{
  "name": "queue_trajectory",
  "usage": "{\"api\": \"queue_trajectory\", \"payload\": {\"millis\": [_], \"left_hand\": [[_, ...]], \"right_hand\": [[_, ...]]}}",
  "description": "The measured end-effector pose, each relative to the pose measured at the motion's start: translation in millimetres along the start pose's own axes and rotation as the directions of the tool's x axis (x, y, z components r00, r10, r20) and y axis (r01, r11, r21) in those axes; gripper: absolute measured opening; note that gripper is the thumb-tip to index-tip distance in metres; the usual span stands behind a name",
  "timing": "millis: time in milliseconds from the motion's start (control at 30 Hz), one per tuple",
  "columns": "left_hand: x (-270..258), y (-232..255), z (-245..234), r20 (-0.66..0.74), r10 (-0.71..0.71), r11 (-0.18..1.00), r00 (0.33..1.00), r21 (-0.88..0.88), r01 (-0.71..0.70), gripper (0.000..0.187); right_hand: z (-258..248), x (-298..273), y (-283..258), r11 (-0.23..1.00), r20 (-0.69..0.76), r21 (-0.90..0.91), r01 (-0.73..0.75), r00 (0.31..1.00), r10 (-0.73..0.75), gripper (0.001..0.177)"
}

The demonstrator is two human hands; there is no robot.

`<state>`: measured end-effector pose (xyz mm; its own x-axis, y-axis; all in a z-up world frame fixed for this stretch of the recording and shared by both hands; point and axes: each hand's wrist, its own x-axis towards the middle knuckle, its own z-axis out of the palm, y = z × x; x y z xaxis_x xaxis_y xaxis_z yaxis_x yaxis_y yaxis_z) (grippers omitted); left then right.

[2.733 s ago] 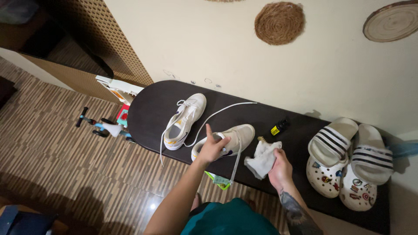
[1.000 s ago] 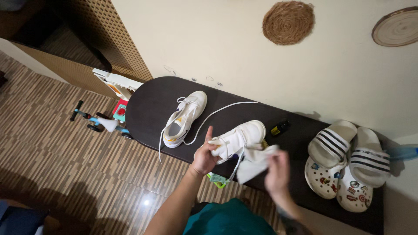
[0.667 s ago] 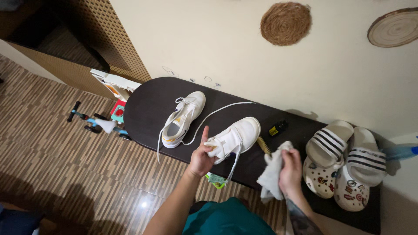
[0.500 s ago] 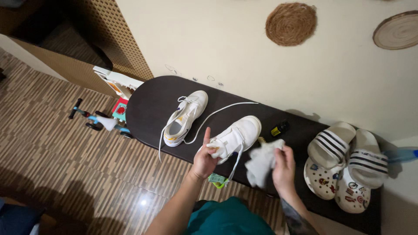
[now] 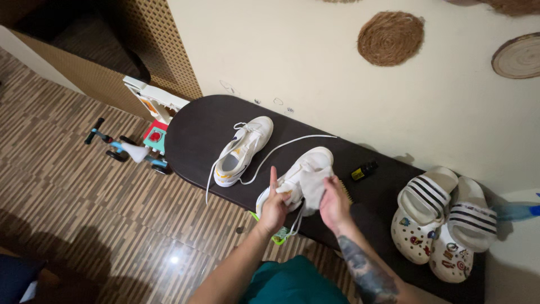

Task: The person cleans white sneakers by applying a cleaning solution, scrubbing with a brush, and wiping them with a cloth.

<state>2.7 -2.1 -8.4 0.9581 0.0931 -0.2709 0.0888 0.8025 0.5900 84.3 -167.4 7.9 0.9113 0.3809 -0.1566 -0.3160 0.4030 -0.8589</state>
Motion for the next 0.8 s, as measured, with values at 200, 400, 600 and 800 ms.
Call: {"api": "queue_trajectory", "payload": {"millis": [200,400,600,800], "left_hand": [[5,9,2,-0.012,0.065,0.997,0.998,-0.047,-0.065,0.098],[7,8,1,-0.015,0.069,0.997,0.997,-0.041,-0.07,0.098],[0,8,5,-0.002,0.081,0.997,0.997,-0.014,-0.081,0.098],[-1,4,7,-0.003,0.101,0.995,0.995,0.01,-0.101,0.097]], "right_hand": [[15,-20,-57,0.93,0.006,0.33,-0.163,0.985,0.171,0.04],[-16,-38,-39,0.869,0.005,0.373,-0.325,0.937,0.348,0.057],[-15,-33,-41,0.873,-0.168,0.437,-0.215,0.934,0.314,0.078],[-28,-13,-3,0.752,-0.023,-0.642,0.151,0.976,-0.215,0.029]]}}
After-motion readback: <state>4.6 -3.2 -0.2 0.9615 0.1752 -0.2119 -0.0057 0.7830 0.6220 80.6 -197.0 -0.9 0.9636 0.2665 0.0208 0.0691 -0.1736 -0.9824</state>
